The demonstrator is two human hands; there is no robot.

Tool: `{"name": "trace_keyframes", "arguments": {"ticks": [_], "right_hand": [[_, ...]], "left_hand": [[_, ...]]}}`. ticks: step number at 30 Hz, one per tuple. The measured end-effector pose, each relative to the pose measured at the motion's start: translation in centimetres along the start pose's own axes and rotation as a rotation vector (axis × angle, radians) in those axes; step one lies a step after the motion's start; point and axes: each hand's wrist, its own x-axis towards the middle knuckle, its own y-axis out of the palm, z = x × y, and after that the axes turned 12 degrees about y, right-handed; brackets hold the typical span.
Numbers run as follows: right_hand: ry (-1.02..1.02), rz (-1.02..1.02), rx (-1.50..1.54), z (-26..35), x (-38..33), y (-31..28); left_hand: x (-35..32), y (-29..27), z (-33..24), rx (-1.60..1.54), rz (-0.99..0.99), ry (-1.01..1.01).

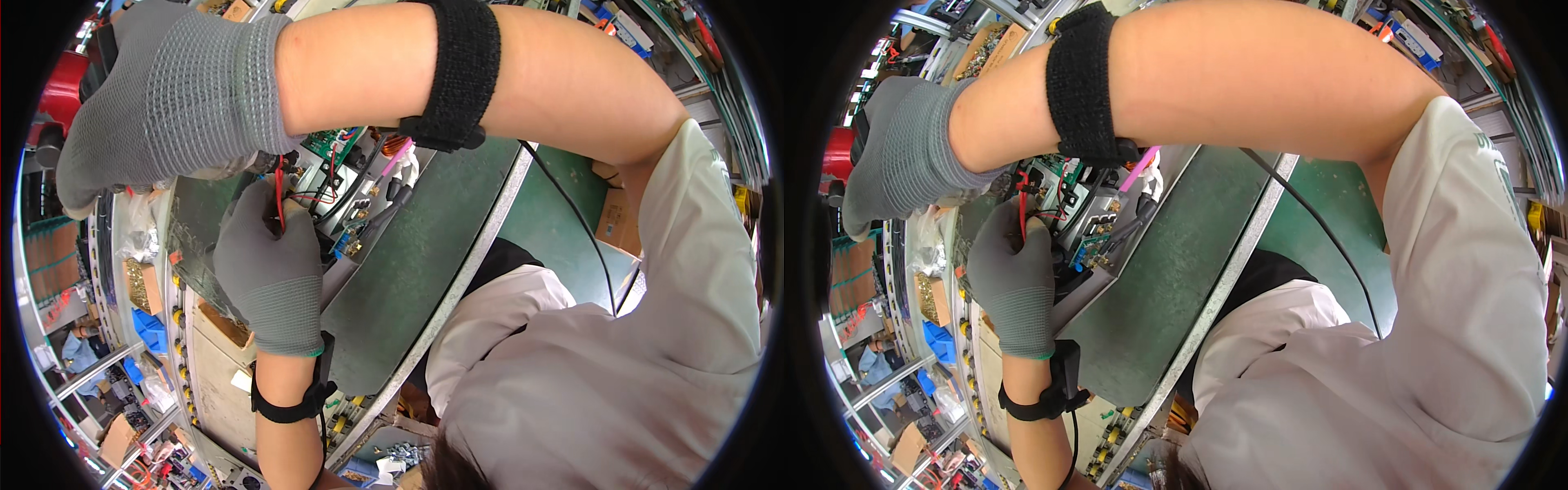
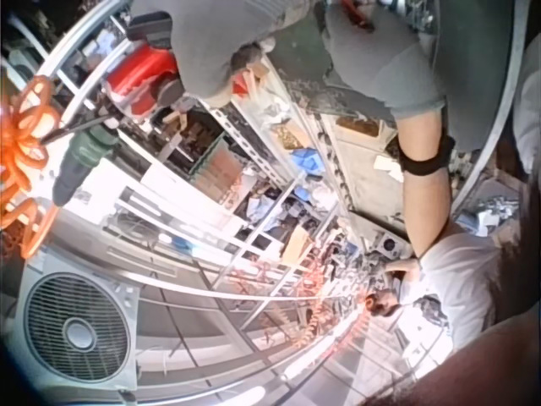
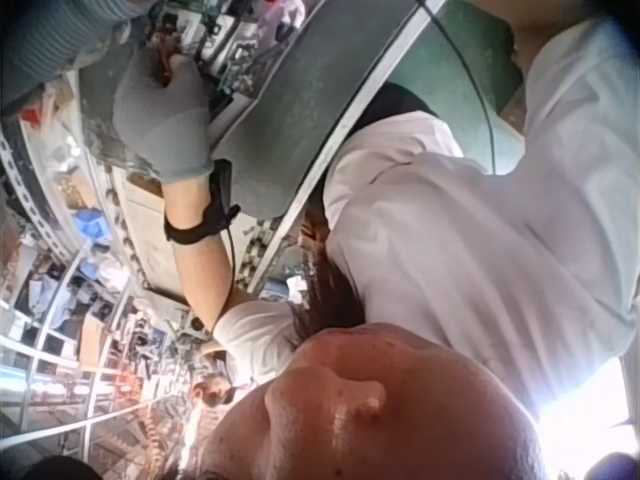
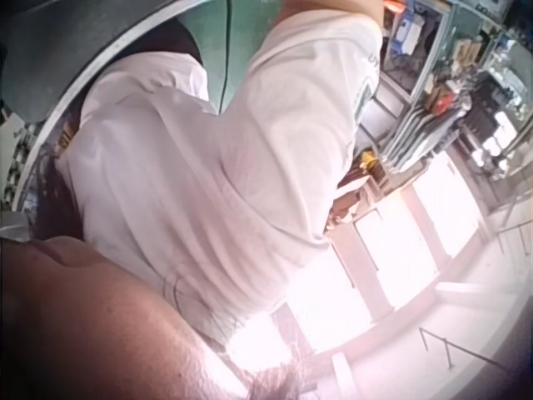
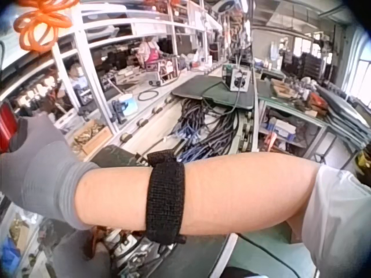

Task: Assembling internal components and wiring of an electronic unit at a factory workstation.

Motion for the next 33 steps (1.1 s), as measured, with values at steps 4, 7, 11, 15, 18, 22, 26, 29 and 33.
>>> {"name": "trace_keyframes", "arguments": {"ticks": [4, 7, 11, 15, 18, 22, 26, 29, 33], "right_hand": [[0.018, 0.006, -0.004, 0.1, -0.3, -0.2], [-0.001, -0.003, -0.058, 0.0, -0.6, -0.3], [-0.002, -0.004, -0.034, -0.4, -0.7, -0.2], [-0.015, -0.016, -0.026, -0.3, -0.3, 0.4], [-0.014, -0.029, -0.020, -0.4, -0.3, 0.1], [-0.019, 0.011, 0.020, -0.5, -1.0, -0.4], [-0.072, -0.027, 0.007, -0.7, -1.8, -0.2], [-0.093, -0.042, -0.002, -0.7, -2.1, 0.0], [-0.114, -0.053, 0.001, -0.6, -1.9, -0.1]], "left_hand": [[0.0, -0.1, 0.1, 0.006, 0.003, 0.077], [0.1, -0.3, 0.0, 0.006, 0.018, 0.084], [0.0, -0.2, 0.0, -0.076, 0.012, 0.045], [0.1, -0.1, 0.2, -0.140, 0.018, 0.003], [0.1, -0.1, 0.2, -0.163, 0.027, -0.019], [0.1, -0.3, 0.2, -0.203, 0.040, 0.005], [0.3, -0.6, 0.2, -0.146, 0.067, 0.029], [0.3, -0.6, 0.3, -0.117, 0.039, 0.075], [0.3, -0.6, 0.6, -0.182, 0.062, 0.017]]}}
